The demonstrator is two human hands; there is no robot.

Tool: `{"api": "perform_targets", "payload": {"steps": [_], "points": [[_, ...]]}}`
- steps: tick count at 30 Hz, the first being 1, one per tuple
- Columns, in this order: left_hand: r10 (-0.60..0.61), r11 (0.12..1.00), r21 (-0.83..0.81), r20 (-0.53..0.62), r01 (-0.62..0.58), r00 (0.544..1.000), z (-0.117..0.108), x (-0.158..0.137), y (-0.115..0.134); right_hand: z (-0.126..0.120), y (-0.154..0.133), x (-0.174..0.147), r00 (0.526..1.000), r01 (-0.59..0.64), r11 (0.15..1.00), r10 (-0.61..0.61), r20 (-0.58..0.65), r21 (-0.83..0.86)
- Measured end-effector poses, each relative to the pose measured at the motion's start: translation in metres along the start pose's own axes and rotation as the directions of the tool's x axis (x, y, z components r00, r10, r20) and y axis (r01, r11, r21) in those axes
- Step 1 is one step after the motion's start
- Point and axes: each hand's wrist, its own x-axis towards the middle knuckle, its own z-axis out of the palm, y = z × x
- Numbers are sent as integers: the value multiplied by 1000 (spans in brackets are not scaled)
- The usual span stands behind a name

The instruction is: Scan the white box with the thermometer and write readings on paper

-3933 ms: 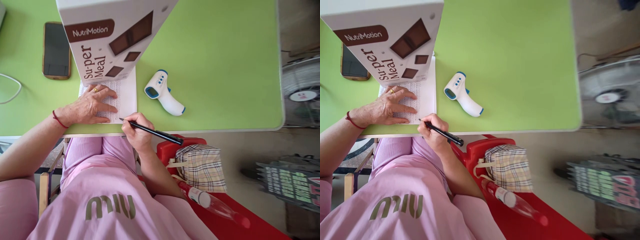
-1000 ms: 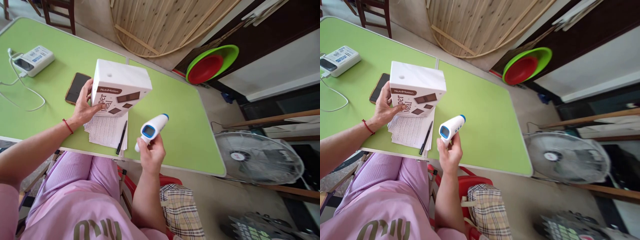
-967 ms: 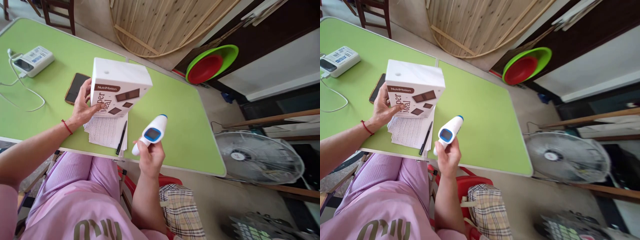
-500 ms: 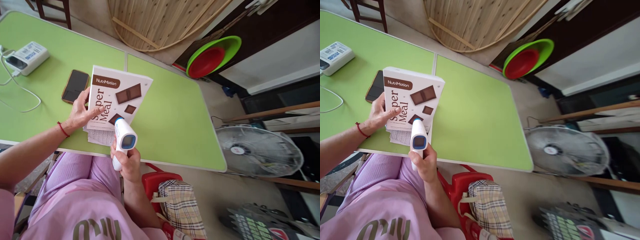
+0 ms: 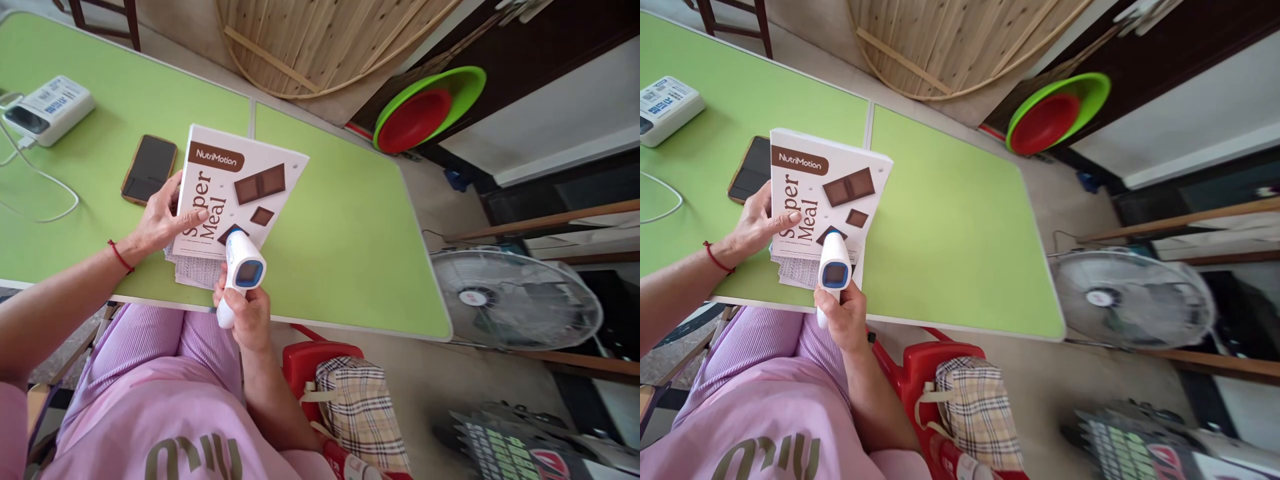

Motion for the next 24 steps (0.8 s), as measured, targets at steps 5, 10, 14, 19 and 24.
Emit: {"api": "perform_targets", "payload": {"steps": [5,10,14,19,24], "points": [[5,1000,-4,9,-5,1000,0,0,3,-2,-1,0,1000,-12,1000,12,-19,-21],[15,1000,4,8,-15,1000,1,0,5,-1,-4,1,1000,-21,1000,21,5,-1],[17,1000,12,18,-17,1000,1,0,6,0,-7,1,1000,-22,1000,22,8,4],[23,999,30,8,-23,1000,-1,1,3,0,-8,1,999,-35,999,35,9,-2],[22,1000,8,15,-22,1000,-2,2,0,1,-8,2,999,-34,999,34,-3,-5]]}}
